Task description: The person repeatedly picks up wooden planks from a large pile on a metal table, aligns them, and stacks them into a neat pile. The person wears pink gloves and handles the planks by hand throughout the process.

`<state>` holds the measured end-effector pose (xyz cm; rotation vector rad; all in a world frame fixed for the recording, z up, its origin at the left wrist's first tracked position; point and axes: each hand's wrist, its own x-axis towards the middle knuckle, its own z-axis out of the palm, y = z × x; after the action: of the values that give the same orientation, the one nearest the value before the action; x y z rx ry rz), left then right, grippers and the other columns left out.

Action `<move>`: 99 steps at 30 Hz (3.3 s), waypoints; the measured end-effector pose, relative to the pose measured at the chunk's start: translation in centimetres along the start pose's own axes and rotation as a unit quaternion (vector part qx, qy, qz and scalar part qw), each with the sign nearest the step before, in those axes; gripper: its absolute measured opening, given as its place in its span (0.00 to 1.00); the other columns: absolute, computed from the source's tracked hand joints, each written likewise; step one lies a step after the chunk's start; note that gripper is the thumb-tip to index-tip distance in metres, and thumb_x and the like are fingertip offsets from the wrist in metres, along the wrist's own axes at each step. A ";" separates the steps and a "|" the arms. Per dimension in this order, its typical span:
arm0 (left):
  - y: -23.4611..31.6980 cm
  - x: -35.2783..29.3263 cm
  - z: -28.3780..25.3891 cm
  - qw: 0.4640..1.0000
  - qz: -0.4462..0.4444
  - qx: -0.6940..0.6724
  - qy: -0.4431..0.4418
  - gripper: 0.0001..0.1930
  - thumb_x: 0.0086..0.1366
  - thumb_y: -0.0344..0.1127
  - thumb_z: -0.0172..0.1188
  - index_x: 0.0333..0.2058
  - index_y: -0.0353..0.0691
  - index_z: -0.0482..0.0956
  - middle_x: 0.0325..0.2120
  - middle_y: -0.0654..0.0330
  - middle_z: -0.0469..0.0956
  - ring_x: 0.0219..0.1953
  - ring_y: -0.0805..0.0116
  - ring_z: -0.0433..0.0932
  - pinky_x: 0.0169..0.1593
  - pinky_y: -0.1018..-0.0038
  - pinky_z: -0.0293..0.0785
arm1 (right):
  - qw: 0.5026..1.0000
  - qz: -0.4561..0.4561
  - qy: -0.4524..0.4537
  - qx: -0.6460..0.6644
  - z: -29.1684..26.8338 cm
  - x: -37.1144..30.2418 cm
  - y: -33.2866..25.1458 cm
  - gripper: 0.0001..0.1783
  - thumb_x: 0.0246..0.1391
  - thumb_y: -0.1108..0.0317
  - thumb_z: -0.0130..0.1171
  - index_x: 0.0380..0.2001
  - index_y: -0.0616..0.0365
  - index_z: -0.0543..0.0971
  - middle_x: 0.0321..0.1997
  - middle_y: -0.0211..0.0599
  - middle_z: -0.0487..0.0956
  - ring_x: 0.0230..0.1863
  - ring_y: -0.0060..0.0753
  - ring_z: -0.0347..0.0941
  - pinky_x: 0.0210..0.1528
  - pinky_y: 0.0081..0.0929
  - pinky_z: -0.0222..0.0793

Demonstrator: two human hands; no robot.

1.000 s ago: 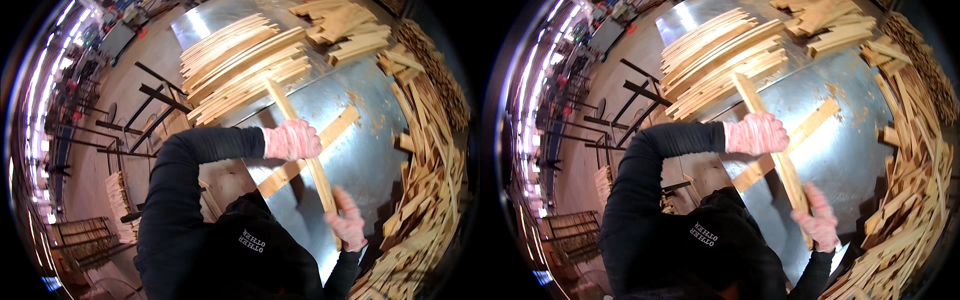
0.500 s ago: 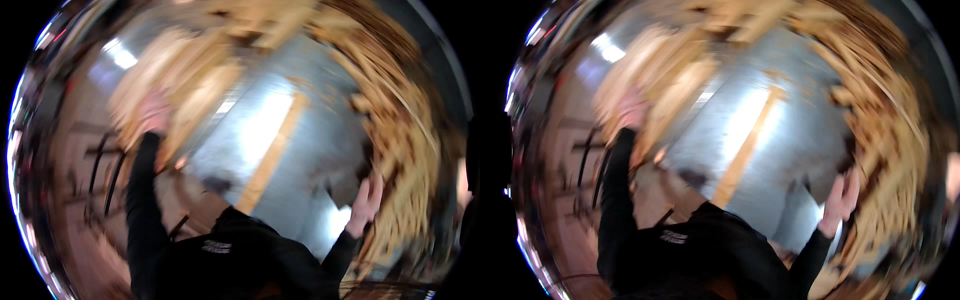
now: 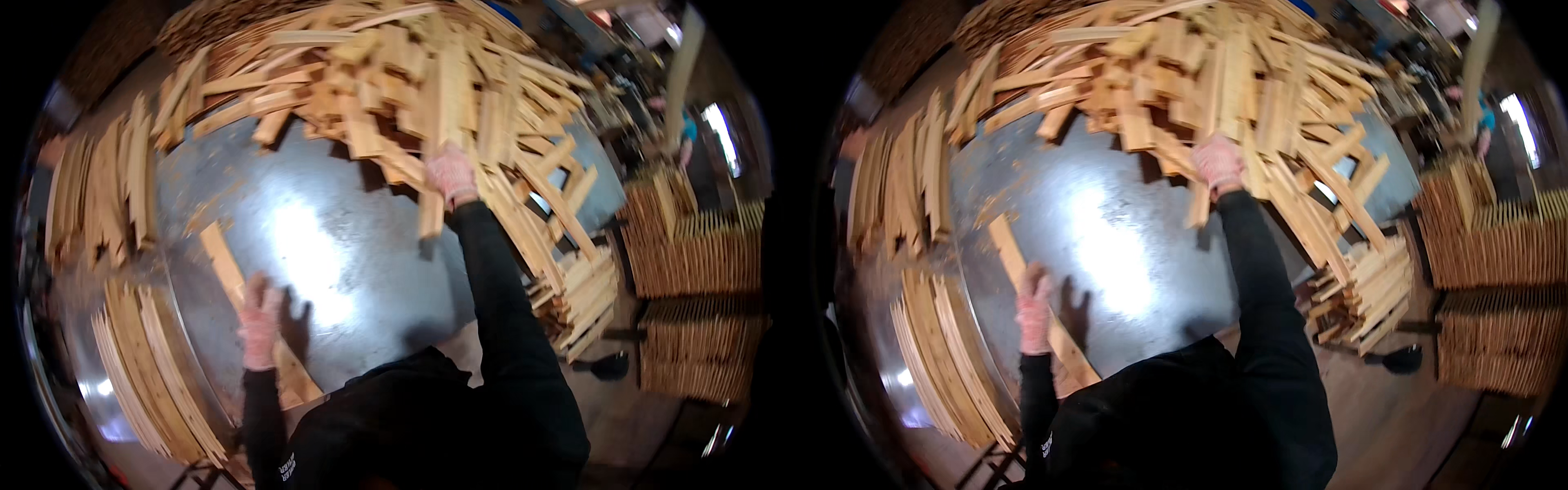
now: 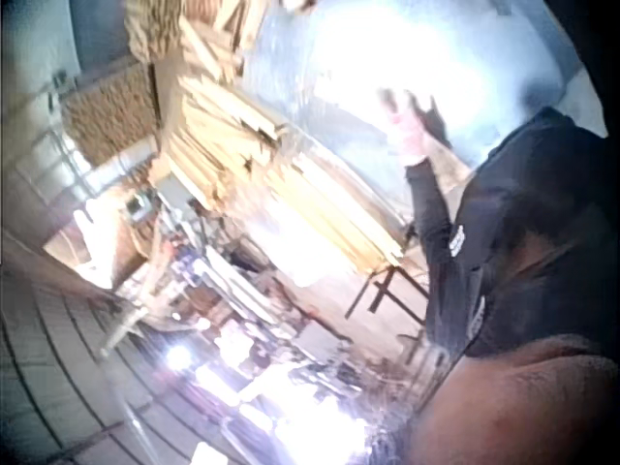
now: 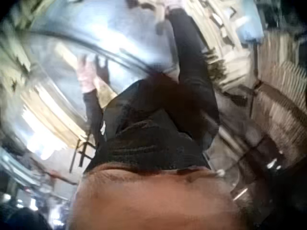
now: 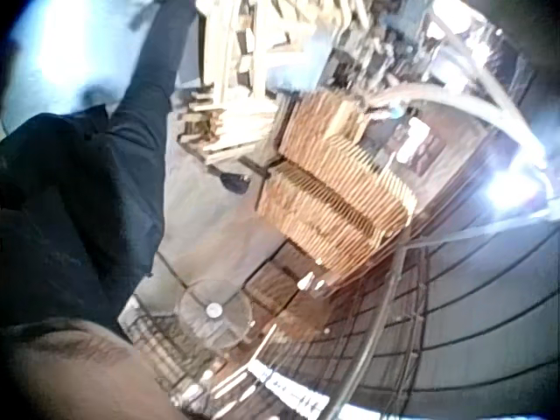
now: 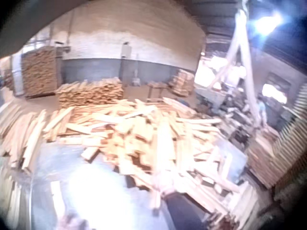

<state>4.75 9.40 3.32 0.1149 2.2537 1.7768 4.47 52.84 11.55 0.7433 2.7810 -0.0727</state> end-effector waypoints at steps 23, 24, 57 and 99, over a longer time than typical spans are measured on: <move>-3.1 -10.1 39.5 0.946 -0.222 -0.166 -0.170 0.24 0.68 0.43 0.63 0.57 0.37 0.69 0.49 0.56 0.76 0.49 0.64 0.74 0.52 0.66 0.72 | 0.970 -0.091 0.098 0.202 17.7 -25.4 16.3 0.40 0.53 0.49 0.60 0.63 0.63 0.65 0.43 0.50 0.76 0.41 0.53 0.76 0.43 0.44 0.75; -1.0 -10.2 41.1 0.904 -0.303 -0.261 -0.150 0.24 0.65 0.39 0.67 0.56 0.38 0.71 0.47 0.58 0.76 0.47 0.64 0.75 0.52 0.67 0.72 | 0.974 -0.083 0.056 0.204 17.9 -25.1 17.5 0.40 0.54 0.49 0.61 0.63 0.62 0.66 0.44 0.50 0.76 0.43 0.53 0.76 0.44 0.45 0.74; -1.7 -12.0 40.1 0.882 -0.370 -0.293 0.008 0.22 0.63 0.39 0.68 0.51 0.35 0.74 0.41 0.55 0.80 0.44 0.62 0.79 0.49 0.66 0.77 | 0.932 0.271 -0.018 0.239 23.7 -7.1 47.3 0.33 0.47 0.43 0.59 0.43 0.64 0.82 0.56 0.60 0.77 0.56 0.57 0.74 0.61 0.42 0.66; -6.1 -1.5 -0.1 0.870 -0.334 0.344 0.118 0.62 0.50 0.63 0.70 0.72 0.34 0.45 0.68 0.26 0.48 0.70 0.40 0.57 0.67 0.58 0.62 | 0.710 -0.072 -0.272 0.646 9.3 -7.6 -5.6 0.33 0.58 0.56 0.67 0.59 0.66 0.72 0.43 0.42 0.80 0.41 0.32 0.77 0.47 0.30 0.74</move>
<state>6.77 7.50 -2.29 -0.6961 2.5379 0.6258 10.22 43.23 4.45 0.5373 1.8211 -2.0140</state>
